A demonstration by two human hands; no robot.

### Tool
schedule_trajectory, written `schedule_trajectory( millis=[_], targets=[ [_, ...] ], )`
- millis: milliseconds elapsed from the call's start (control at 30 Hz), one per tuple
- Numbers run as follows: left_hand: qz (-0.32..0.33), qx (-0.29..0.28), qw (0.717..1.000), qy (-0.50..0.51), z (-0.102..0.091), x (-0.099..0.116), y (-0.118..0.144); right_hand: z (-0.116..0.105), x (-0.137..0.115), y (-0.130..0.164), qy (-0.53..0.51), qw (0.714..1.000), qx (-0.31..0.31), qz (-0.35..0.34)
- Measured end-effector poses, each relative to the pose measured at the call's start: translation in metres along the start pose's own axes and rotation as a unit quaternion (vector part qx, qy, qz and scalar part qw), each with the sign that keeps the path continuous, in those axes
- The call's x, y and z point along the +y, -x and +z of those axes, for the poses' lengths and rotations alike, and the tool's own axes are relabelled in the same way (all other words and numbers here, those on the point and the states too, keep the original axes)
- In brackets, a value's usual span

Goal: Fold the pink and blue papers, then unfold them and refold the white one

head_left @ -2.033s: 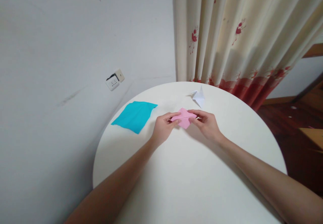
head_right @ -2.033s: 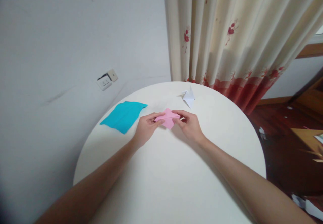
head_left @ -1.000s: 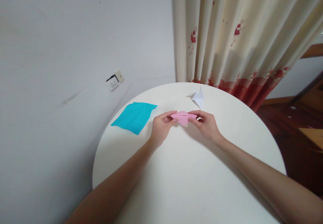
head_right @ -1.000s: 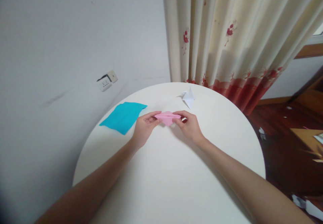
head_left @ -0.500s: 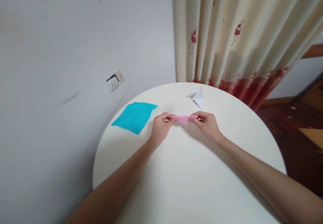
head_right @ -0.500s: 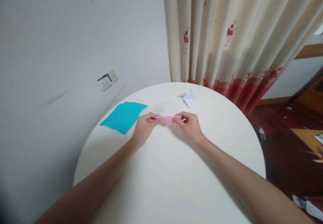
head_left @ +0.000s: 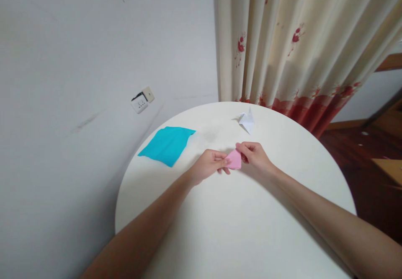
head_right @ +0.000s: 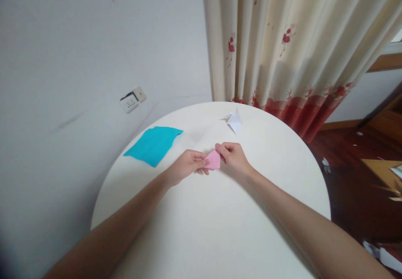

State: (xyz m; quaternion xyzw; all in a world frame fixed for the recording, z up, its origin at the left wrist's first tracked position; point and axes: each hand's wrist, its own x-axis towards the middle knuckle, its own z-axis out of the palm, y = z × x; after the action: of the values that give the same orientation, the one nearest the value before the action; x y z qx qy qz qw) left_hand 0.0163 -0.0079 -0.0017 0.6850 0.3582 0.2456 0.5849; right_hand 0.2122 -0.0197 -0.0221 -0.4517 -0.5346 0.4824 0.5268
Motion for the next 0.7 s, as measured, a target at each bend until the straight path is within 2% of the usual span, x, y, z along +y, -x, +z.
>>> schedule_trajectory(
  millis=[133,233,333,433,533,700],
  targets=[
    [-0.021,-0.017,0.999,0.027,-0.001,0.0,0.0,-0.001,0.004,-0.002,-0.006,1.0,0.014,-0.001],
    [-0.014,0.027,0.997,0.07,-0.001,-0.003,-0.003,0.001,0.001,-0.001,0.019,1.0,0.014,0.002],
    [0.006,0.078,0.991,0.108,0.0,-0.006,-0.005,0.004,-0.002,0.002,0.083,0.996,-0.02,-0.011],
    [0.012,0.097,0.988,0.118,0.001,-0.007,-0.007,0.005,-0.002,0.005,0.121,0.992,-0.025,-0.03],
    [0.029,0.117,0.989,0.089,0.003,-0.006,-0.008,0.004,-0.001,0.005,0.141,0.989,-0.017,-0.051],
    [0.052,0.118,0.985,0.118,0.003,-0.009,-0.011,0.004,-0.003,0.005,0.146,0.986,-0.023,-0.073]
  ],
)
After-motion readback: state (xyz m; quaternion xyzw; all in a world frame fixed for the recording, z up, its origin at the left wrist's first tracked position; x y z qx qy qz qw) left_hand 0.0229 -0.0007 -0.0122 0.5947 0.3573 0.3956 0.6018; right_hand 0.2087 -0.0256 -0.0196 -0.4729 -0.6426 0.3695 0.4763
